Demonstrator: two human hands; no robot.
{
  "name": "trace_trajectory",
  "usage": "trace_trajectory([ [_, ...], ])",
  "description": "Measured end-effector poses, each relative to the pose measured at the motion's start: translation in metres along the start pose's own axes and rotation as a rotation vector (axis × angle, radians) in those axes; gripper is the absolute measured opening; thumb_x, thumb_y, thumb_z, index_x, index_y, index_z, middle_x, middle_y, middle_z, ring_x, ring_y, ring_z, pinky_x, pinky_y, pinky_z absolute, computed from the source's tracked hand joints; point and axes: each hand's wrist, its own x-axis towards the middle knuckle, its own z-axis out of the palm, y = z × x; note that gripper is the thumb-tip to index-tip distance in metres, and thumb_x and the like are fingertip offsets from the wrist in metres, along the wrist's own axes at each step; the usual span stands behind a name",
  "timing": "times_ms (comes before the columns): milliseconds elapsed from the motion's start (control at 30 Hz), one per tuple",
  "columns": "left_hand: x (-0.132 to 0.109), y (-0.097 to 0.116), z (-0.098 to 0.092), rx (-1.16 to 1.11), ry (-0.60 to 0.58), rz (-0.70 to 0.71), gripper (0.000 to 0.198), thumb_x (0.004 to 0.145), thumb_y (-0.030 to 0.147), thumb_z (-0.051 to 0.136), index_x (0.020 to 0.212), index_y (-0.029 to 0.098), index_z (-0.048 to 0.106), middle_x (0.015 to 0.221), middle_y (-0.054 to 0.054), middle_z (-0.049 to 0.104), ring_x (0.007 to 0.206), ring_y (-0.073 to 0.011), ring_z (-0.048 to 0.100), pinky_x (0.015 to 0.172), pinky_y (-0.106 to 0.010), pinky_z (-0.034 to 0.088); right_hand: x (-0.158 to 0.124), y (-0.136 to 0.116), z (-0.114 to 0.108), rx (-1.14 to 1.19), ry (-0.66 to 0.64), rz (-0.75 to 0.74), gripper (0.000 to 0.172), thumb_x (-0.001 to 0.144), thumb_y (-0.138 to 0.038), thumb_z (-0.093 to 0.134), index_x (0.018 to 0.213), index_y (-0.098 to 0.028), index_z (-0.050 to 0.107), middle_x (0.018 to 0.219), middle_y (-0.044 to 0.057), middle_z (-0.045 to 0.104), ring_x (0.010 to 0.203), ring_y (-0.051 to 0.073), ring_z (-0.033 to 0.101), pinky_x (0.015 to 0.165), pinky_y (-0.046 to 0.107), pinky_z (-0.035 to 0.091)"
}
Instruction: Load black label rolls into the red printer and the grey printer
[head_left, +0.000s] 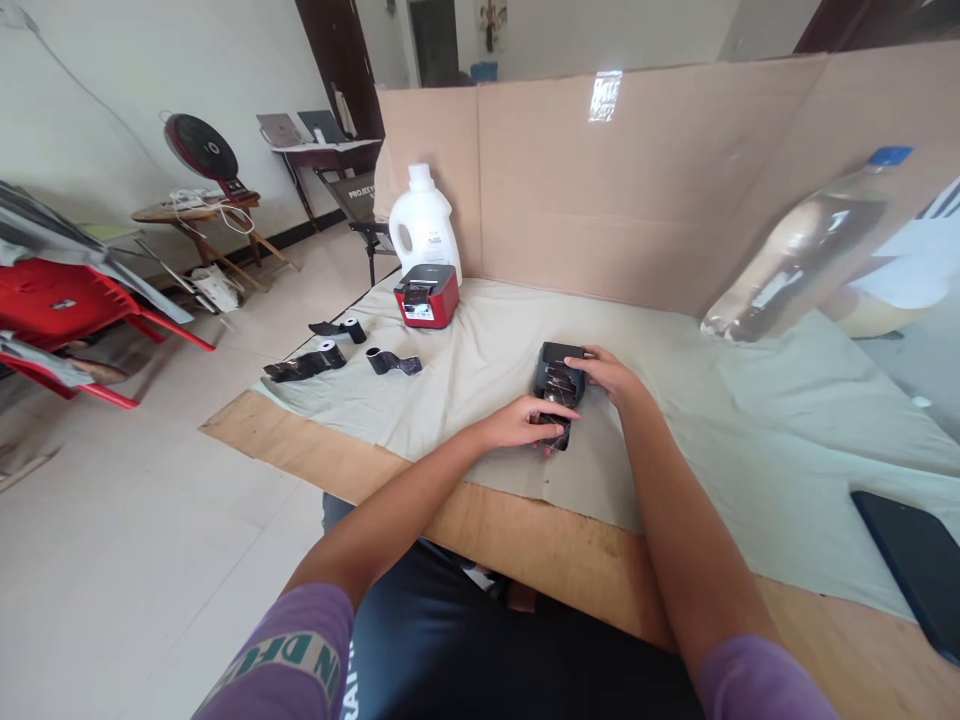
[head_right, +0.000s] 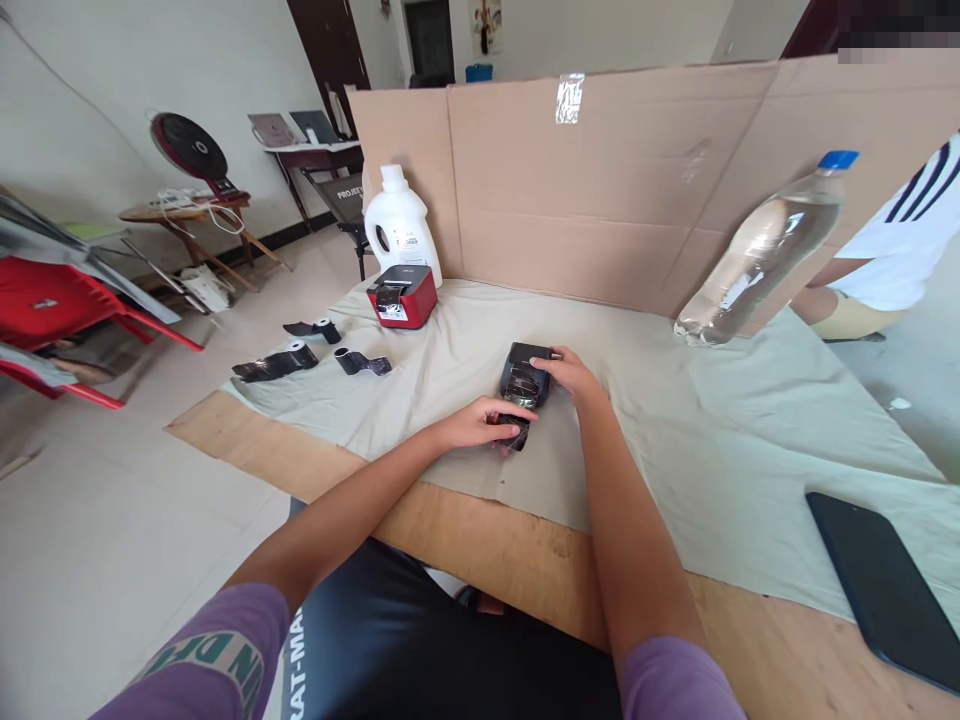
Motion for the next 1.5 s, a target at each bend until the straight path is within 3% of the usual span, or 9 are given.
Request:
trace_trajectory([
  [167, -0.007, 0.01, -0.007, 0.18, -0.009, 0.134, 0.038, 0.092, 0.037, 0.064, 0.122, 0.014, 0.071, 0.085, -0.007, 0.074, 0.067, -0.0115, 0.061, 0.062, -0.022, 0.045, 0.005, 0.004, -0.004, 0.006, -0.047, 0.015, 0.058, 0.072, -0.035, 0.081, 0.125, -0.02, 0.062, 0.134, 0.012, 0.063, 0.114, 0.026, 0.063, 0.089, 0.033, 0.053],
  [267, -0.01, 0.017, -0.011, 0.21, 0.012, 0.169, 0.038, 0.09, 0.042, 0.066, 0.113, 0.014, 0.075, 0.082, -0.008, 0.074, 0.057, -0.0097, 0.055, 0.054, -0.022, 0.04, 0.007, 0.004, -0.004, 0.0, -0.051, 0.003, 0.059, 0.071, -0.035, 0.081, 0.125, -0.02, 0.062, 0.137, 0.012, 0.062, 0.117, 0.027, 0.062, 0.09, 0.034, 0.052],
  [500, -0.011, 0.021, -0.015, -0.001, 0.349, 0.165, 0.048, 0.083, 0.058, 0.065, 0.085, 0.012, 0.078, 0.076, -0.009, 0.072, 0.068, -0.0159, 0.061, 0.062, -0.025, 0.045, 0.007, 0.005, -0.002, -0.003, -0.055, 0.003, 0.058, 0.073, -0.035, 0.079, 0.125, -0.02, 0.06, 0.133, 0.011, 0.064, 0.117, 0.026, 0.061, 0.093, 0.036, 0.05],
  [633, -0.014, 0.024, -0.014, -0.023, 0.435, 0.155, 0.051, 0.083, 0.06, 0.062, 0.083, 0.011, 0.077, 0.052, 0.0, 0.053, 0.051, -0.0101, 0.043, 0.051, -0.024, 0.033, 0.007, 0.005, -0.003, -0.007, -0.045, -0.005, 0.056, 0.074, -0.035, 0.079, 0.124, -0.02, 0.061, 0.138, 0.011, 0.06, 0.121, 0.026, 0.059, 0.094, 0.035, 0.05],
  [733, -0.012, 0.023, -0.011, -0.01, 0.444, 0.146, 0.047, 0.086, 0.055, 0.06, 0.085, 0.012, 0.076, 0.049, 0.004, 0.043, 0.048, -0.0088, 0.034, 0.05, -0.025, 0.028, 0.009, 0.007, -0.004, -0.012, -0.052, -0.004, 0.059, 0.072, -0.038, 0.08, 0.125, -0.02, 0.061, 0.135, 0.012, 0.062, 0.121, 0.026, 0.059, 0.095, 0.037, 0.049],
  [900, 0.004, 0.005, -0.009, 0.165, 0.64, 0.101, 0.03, 0.088, 0.039, 0.058, 0.097, 0.014, 0.072, 0.074, -0.001, 0.061, 0.064, -0.0112, 0.049, 0.063, -0.024, 0.041, 0.012, 0.009, -0.004, -0.016, -0.054, 0.005, 0.063, 0.07, -0.039, 0.081, 0.127, -0.02, 0.059, 0.132, 0.011, 0.064, 0.119, 0.026, 0.06, 0.097, 0.038, 0.048],
  [1033, 0.012, -0.012, -0.01, 0.252, 0.566, 0.045, 0.038, 0.085, 0.033, 0.064, 0.118, 0.014, 0.064, 0.085, -0.001, 0.064, 0.068, -0.0106, 0.053, 0.069, -0.023, 0.045, 0.012, 0.008, -0.003, -0.003, -0.058, 0.014, 0.063, 0.072, -0.036, 0.08, 0.129, -0.019, 0.058, 0.132, 0.011, 0.064, 0.117, 0.026, 0.061, 0.096, 0.038, 0.049],
  [1333, 0.012, -0.016, -0.006, 0.11, 0.422, -0.035, 0.068, 0.088, 0.032, 0.062, 0.149, 0.016, 0.038, 0.061, 0.008, 0.057, 0.052, -0.0102, 0.049, 0.061, -0.023, 0.043, 0.004, 0.002, -0.001, -0.005, -0.04, 0.016, 0.062, 0.074, -0.036, 0.08, 0.129, -0.019, 0.057, 0.138, 0.012, 0.06, 0.122, 0.026, 0.058, 0.1, 0.039, 0.047],
  [1500, 0.007, -0.009, -0.008, 0.561, 0.43, -0.155, 0.074, 0.086, 0.036, 0.066, 0.153, 0.018, 0.039, 0.059, 0.004, 0.058, 0.059, -0.0176, 0.057, 0.066, -0.027, 0.044, 0.005, 0.004, -0.002, 0.014, -0.039, 0.009, 0.061, 0.073, -0.035, 0.079, 0.128, -0.018, 0.058, 0.134, 0.012, 0.063, 0.118, 0.026, 0.061, 0.099, 0.039, 0.048],
])
